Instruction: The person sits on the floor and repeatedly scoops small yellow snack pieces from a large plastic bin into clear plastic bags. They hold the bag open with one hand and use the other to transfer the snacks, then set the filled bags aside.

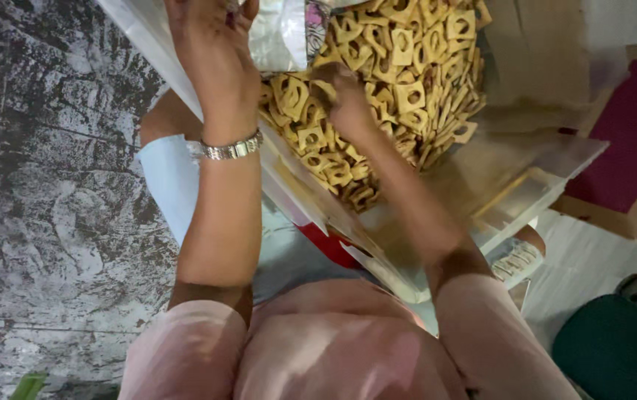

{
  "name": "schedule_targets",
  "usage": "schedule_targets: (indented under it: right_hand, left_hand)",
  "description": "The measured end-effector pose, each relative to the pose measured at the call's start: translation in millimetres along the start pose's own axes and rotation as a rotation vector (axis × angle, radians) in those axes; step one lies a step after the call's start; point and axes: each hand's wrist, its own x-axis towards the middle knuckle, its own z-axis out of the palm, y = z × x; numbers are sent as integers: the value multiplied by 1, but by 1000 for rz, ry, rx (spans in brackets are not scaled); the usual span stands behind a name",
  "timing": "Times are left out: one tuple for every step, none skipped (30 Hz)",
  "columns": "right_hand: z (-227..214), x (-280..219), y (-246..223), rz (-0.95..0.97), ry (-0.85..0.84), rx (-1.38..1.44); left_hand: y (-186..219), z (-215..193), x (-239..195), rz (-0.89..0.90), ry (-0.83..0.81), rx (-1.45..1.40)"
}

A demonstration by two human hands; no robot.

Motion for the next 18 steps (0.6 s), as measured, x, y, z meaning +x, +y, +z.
schedule_targets:
  right_hand:
    - [18, 18, -8, -28, -69, -58]
    - [31, 40, -9, -56, -137, -116]
    - [42, 58, -7, -74, -103, -204]
    - [53, 73, -3, -93, -69, -292]
    - [63, 81, 2, -110, -37, -378]
    - [72, 85, 11, -26, -35, -380]
    - [80, 89, 20, 58, -33, -383]
    - [87, 93, 31, 141, -31, -386]
    - [94, 94, 42, 66, -25, -444]
    - [97, 95, 53, -9, -18, -501]
    - [101, 93, 62, -83, -12, -557]
    - [104, 91, 69, -6, 17, -510]
    - [105, 93, 75, 69, 52, -466]
    - [103, 95, 79, 144, 88, -421]
    - [100, 98, 80, 112, 17, -395]
    - [96, 101, 79, 81, -53, -369]
    - [88, 102, 77, 54, -121, -347]
    - [81, 100, 70, 107, -24, -92]
  left_hand:
    - [2, 4, -1, -16, 43, 17]
    - [4, 9, -2, -73, 117, 32]
    - [4, 13, -3, -128, 189, 48]
    - [3, 16, -5, -183, 263, 64]
    - [2, 18, -7, -177, 231, 27]
    - [2, 21, -8, -171, 198, -8]
    - [1, 23, -9, -164, 165, -44]
    - [-1, 25, -9, -180, 195, -53]
    - [-3, 28, -9, -198, 224, -64]
    - [-4, 30, -9, -216, 254, -74]
    - [-5, 31, -10, -224, 246, -87]
    - [-5, 32, -12, -232, 238, -101]
    - [-5, 32, -12, -240, 223, -116]
    - [-5, 31, -12, -253, 232, -109]
    - [-4, 31, -12, -267, 237, -102]
    - [-4, 30, -12, -280, 241, -95]
    - [-3, 29, -14, -276, 222, -73]
    - [-2, 27, -16, -272, 203, -51]
